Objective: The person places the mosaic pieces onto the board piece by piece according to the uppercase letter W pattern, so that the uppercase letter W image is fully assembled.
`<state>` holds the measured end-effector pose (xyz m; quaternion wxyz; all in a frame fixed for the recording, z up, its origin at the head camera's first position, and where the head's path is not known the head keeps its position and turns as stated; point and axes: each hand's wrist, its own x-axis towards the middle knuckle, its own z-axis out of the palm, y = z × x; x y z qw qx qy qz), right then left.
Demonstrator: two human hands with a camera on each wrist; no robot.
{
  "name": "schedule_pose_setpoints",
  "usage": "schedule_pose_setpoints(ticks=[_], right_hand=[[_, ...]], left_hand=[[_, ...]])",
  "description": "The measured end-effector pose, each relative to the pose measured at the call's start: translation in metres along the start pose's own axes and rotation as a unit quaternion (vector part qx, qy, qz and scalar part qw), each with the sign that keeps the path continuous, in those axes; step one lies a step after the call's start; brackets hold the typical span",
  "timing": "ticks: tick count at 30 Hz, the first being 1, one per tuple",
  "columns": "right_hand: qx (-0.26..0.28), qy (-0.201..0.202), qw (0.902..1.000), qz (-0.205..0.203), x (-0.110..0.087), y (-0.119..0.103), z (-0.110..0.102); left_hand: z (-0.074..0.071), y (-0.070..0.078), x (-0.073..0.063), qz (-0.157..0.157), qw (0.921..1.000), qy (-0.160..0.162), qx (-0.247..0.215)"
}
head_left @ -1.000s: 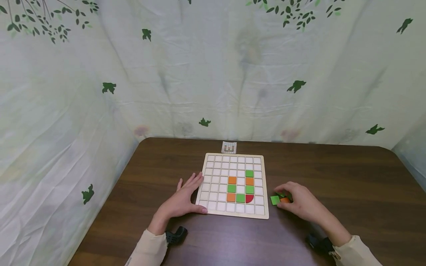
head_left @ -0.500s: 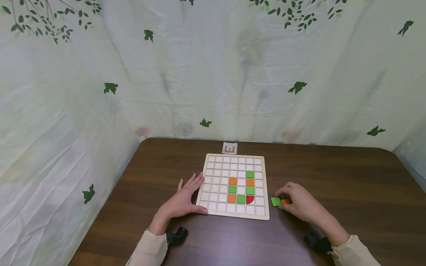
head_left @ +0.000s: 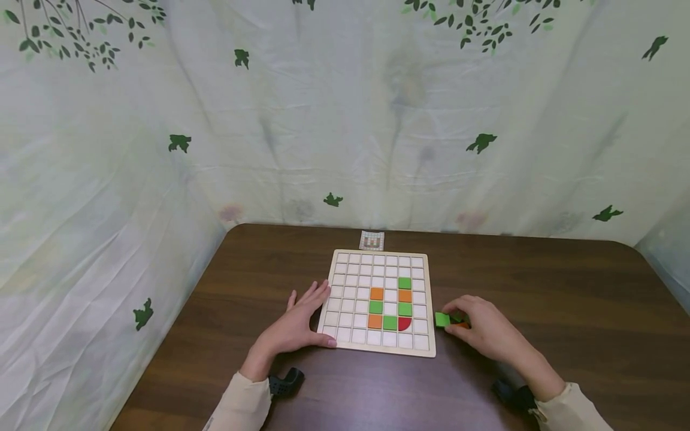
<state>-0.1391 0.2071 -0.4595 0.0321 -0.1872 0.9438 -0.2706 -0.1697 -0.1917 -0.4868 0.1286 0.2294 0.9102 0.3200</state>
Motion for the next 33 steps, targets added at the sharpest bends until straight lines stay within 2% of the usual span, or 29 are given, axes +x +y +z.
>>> schedule_pose_setpoints(ticks=[18,33], right_hand=[[0.039,0.018,0.9989,-0.019,0.010,-0.027,0.012],[0.048,0.032,0.9963,-0.064,0.022,-0.049,0.023]], left_hand=[[0.000,0.001,-0.002,-0.006,1.0000,-0.005,-0.001],[-0.001,0.003,-0.001,-0.005,1.0000,-0.002,0.002]])
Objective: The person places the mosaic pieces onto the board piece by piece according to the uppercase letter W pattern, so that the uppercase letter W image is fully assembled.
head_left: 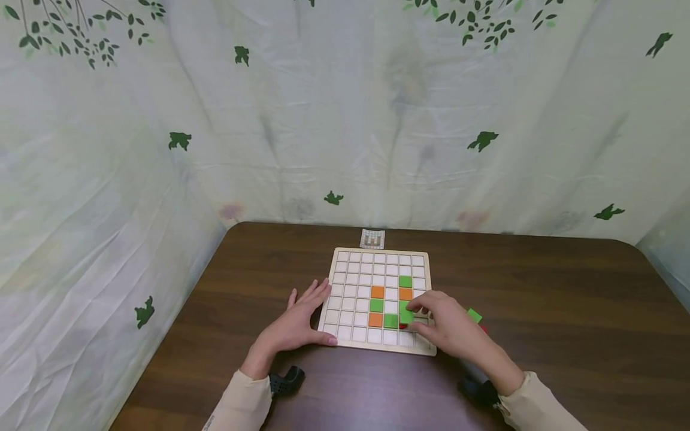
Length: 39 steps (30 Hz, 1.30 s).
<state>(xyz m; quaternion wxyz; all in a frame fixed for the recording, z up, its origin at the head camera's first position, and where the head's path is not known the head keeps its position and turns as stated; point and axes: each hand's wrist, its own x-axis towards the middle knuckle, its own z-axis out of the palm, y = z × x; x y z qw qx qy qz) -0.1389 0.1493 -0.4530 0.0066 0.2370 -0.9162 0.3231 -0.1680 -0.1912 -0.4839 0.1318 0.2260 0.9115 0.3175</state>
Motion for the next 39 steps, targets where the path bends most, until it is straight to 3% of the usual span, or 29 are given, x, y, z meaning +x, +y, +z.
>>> schedule_pose_setpoints(ticks=[8,25,39], right_hand=[[0.016,-0.005,0.9998,-0.009,0.009,-0.008,0.013],[-0.024,0.002,0.9990,-0.037,0.023,-0.023,0.029],[0.000,-0.008,0.9992,-0.040,0.038,-0.032,0.039]], left_hand=[[0.000,0.000,0.000,0.001,1.0000,0.000,0.000],[0.000,-0.002,0.000,0.004,1.0000,-0.004,-0.002],[0.000,-0.002,0.001,0.002,1.0000,-0.005,0.003]])
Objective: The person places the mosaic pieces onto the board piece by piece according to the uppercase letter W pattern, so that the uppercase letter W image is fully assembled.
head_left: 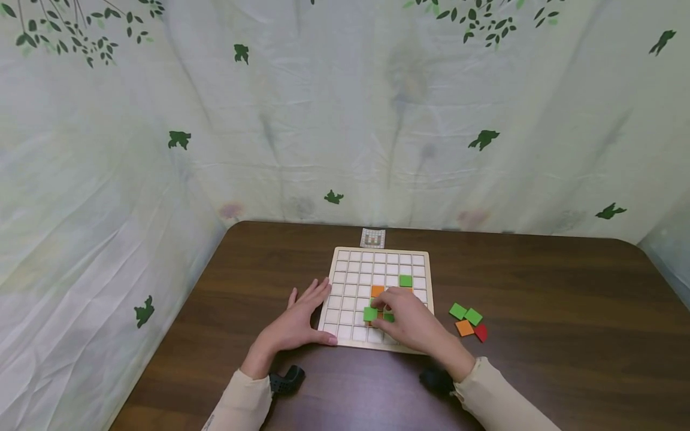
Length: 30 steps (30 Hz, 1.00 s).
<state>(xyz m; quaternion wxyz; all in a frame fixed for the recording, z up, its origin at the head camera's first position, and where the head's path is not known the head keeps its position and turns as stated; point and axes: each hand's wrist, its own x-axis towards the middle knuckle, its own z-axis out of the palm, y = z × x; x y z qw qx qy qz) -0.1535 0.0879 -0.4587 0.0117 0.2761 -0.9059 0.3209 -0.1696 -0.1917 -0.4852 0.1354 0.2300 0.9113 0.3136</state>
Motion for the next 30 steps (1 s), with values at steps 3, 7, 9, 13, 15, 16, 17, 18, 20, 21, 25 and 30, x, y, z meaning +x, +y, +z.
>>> schedule_pose_setpoints(ticks=[3,7,9,13,15,16,17,18,20,21,25,30], right_hand=[[-0.004,-0.003,1.0000,-0.003,0.004,-0.002,0.002],[0.000,-0.012,0.9999,0.001,0.008,-0.005,0.005],[0.003,-0.018,0.9998,0.003,0.010,-0.005,0.006],[-0.002,-0.032,0.9995,0.003,0.013,-0.005,0.009],[-0.001,-0.038,0.9993,0.004,0.014,-0.005,0.010],[-0.002,-0.040,0.9992,0.005,0.015,-0.005,0.010],[-0.001,-0.041,0.9991,0.005,0.016,-0.004,0.011],[0.000,-0.043,0.9991,0.007,0.016,-0.004,0.012],[-0.004,-0.043,0.9990,0.007,0.017,-0.003,0.013],[-0.005,-0.043,0.9990,0.008,0.018,-0.003,0.014],[-0.016,-0.042,0.9989,0.012,0.020,-0.003,0.017],[-0.026,-0.048,0.9984,0.013,0.022,-0.004,0.017]], left_hand=[[0.000,0.000,0.000,-0.004,1.0000,-0.001,0.006],[0.000,0.000,0.000,-0.007,1.0000,-0.001,0.005],[0.000,0.000,0.000,-0.006,1.0000,0.000,0.003],[0.000,0.000,0.000,-0.004,1.0000,0.002,-0.002],[0.000,0.000,0.000,-0.002,1.0000,0.003,-0.003],[0.000,0.000,0.000,-0.002,1.0000,0.003,-0.004],[0.001,0.000,0.001,-0.001,1.0000,0.004,-0.003],[0.001,-0.001,0.001,-0.001,1.0000,0.004,-0.003],[0.001,-0.001,0.001,-0.001,1.0000,0.004,-0.002],[0.000,-0.001,0.001,-0.001,1.0000,0.004,-0.002],[0.000,0.000,0.000,0.000,1.0000,0.004,-0.003],[0.000,0.000,0.000,0.001,1.0000,0.004,-0.005]])
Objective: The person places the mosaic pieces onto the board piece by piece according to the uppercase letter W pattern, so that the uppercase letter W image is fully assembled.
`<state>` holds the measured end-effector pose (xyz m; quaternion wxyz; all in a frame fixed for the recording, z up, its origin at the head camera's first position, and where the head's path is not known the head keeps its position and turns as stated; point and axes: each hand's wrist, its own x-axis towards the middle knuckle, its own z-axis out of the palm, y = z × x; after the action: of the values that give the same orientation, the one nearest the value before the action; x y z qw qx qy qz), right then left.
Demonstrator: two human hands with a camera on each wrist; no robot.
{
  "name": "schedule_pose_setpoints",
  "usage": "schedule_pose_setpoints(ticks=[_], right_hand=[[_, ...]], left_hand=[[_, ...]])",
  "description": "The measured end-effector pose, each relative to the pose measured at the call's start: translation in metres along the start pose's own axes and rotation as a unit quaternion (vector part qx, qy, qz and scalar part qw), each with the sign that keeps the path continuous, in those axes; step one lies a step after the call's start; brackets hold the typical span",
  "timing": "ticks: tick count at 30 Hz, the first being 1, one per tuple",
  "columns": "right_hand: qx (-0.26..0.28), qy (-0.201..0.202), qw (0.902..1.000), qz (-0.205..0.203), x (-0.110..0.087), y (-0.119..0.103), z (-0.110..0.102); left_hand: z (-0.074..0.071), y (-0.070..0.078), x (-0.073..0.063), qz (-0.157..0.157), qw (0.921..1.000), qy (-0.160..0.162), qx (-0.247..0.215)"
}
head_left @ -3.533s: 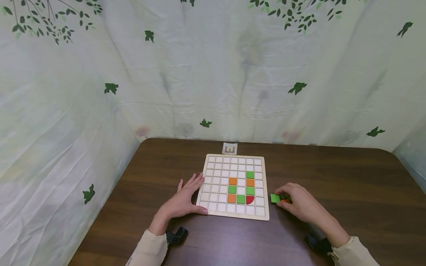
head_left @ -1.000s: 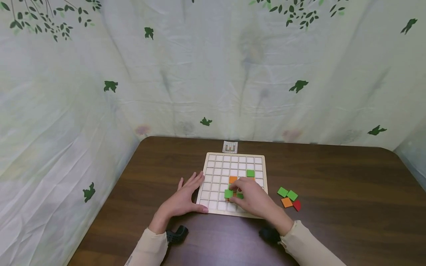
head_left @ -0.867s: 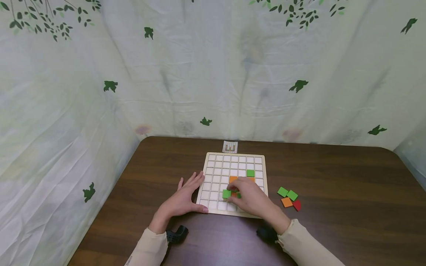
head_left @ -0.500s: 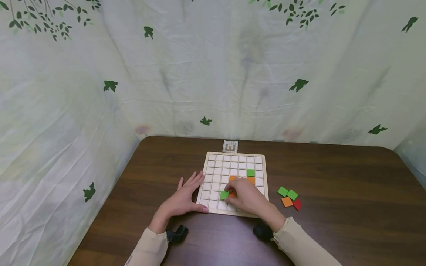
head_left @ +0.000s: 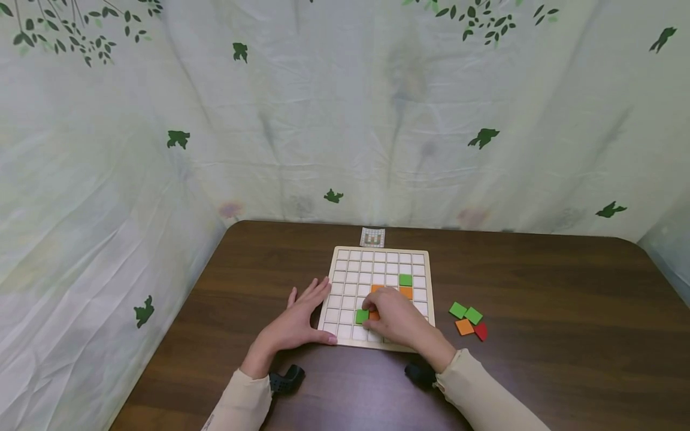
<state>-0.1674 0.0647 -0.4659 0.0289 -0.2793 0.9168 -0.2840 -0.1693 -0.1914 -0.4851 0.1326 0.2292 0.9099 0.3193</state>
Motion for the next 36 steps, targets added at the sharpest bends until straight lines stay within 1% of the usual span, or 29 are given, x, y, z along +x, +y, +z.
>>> schedule_pose_setpoints(ticks=[7,15,20,25,28,31,36], right_hand=[[-0.009,-0.006,0.9999,-0.006,0.002,-0.002,-0.001],[-0.016,0.004,0.9997,-0.020,0.002,-0.002,0.000],[-0.016,0.007,0.9998,-0.009,0.000,-0.002,-0.001],[0.020,0.018,0.9996,0.007,-0.006,-0.001,-0.008],[0.055,0.023,0.9981,0.016,-0.011,0.000,-0.016],[0.073,0.031,0.9964,0.028,-0.016,0.003,-0.023],[0.079,0.044,0.9952,0.038,-0.025,0.012,-0.033]], left_hand=[[-0.001,0.002,0.000,0.007,1.0000,0.001,-0.003],[0.000,0.001,0.000,0.008,1.0000,0.005,-0.003],[0.000,0.001,0.000,0.006,1.0000,0.004,-0.004],[0.001,0.000,0.001,0.004,1.0000,0.003,-0.002],[0.001,0.000,0.001,0.002,1.0000,0.002,0.003],[0.001,-0.001,0.001,0.000,1.0000,0.001,0.007],[0.001,-0.001,0.002,-0.002,1.0000,-0.001,0.006]])
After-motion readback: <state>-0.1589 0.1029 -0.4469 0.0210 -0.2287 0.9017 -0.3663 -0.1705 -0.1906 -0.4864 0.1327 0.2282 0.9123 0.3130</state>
